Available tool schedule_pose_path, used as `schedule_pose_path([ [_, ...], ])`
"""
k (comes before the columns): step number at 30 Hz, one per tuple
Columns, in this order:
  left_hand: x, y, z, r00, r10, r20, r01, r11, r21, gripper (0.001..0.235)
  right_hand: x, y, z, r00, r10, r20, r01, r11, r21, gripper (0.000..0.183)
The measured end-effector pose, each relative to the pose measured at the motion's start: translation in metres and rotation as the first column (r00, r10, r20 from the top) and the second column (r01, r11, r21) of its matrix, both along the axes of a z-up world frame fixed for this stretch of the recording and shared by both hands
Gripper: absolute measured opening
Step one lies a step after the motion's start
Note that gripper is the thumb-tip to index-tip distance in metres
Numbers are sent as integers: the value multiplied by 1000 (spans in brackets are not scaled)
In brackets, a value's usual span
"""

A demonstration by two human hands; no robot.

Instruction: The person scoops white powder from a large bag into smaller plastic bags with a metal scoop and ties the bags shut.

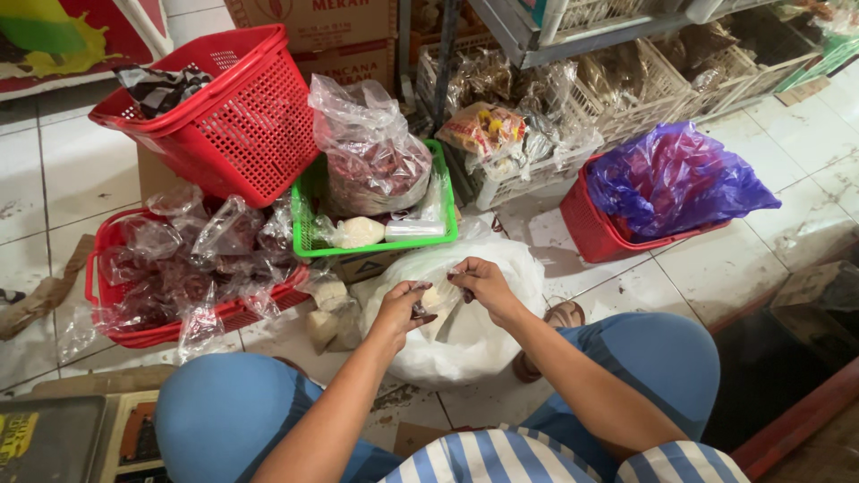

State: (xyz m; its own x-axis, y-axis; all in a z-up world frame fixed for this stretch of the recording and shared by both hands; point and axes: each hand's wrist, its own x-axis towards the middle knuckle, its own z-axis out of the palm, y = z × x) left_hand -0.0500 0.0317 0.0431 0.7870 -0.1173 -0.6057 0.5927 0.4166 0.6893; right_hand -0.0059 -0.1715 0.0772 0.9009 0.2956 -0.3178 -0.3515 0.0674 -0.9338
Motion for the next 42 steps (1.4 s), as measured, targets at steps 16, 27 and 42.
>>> schedule_pose_path([
  [16,44,84,-42,936,172,306,-181,984,1,17,11,-19,23,999,38,-10,-38,999,-9,30],
  [27,-3,231,-21,923,191,335,-324,856,403,8,7,-9,42,992,123,22,-121,988,-98,30],
  [42,-13,258,-184,802,580,144,-535,591,604,15,-9,3,0,711,703,-6,-287,282,-916,29],
])
